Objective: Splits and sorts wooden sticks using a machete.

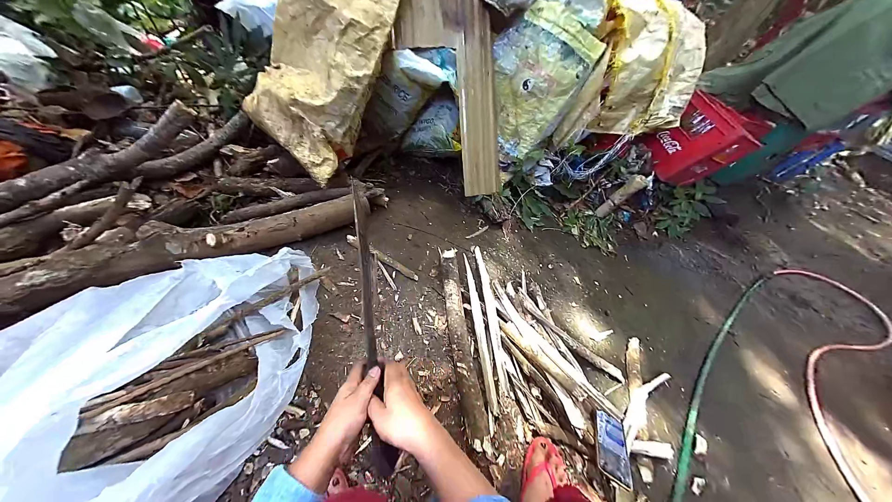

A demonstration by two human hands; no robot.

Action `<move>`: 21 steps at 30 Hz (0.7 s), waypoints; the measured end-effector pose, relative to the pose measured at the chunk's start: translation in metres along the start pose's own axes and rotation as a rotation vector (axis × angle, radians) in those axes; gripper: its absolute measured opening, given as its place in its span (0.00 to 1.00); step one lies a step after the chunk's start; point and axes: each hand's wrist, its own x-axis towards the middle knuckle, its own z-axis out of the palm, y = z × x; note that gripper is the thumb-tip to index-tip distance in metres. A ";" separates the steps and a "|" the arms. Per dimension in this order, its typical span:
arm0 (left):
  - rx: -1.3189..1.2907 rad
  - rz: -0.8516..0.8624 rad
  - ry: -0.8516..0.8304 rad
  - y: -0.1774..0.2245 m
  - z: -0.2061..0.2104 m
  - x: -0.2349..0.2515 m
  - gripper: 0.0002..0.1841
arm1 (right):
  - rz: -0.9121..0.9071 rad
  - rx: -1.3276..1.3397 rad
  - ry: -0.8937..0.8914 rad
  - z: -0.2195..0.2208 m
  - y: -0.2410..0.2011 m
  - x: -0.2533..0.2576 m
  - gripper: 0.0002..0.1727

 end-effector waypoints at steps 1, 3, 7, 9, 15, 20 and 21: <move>-0.009 0.012 0.063 -0.001 -0.003 0.003 0.24 | -0.064 -0.050 -0.038 -0.003 0.002 0.000 0.33; 0.017 0.033 0.120 -0.005 -0.011 0.006 0.24 | -0.224 -0.008 0.044 -0.008 0.023 0.004 0.28; 0.163 0.010 0.179 -0.001 -0.028 -0.002 0.21 | 0.096 0.147 0.378 -0.026 0.123 0.051 0.29; 0.368 0.028 0.188 0.000 -0.041 -0.008 0.22 | 0.423 0.011 0.436 -0.026 0.187 0.074 0.42; 0.711 0.050 0.195 0.003 -0.059 -0.024 0.25 | 0.706 -0.286 0.358 -0.006 0.265 0.101 0.61; 0.653 0.015 0.236 0.011 -0.060 -0.021 0.24 | 0.743 -0.074 0.361 -0.017 0.236 0.100 0.48; 0.637 0.005 0.241 0.014 -0.060 -0.020 0.24 | 0.701 0.025 0.388 -0.023 0.226 0.096 0.45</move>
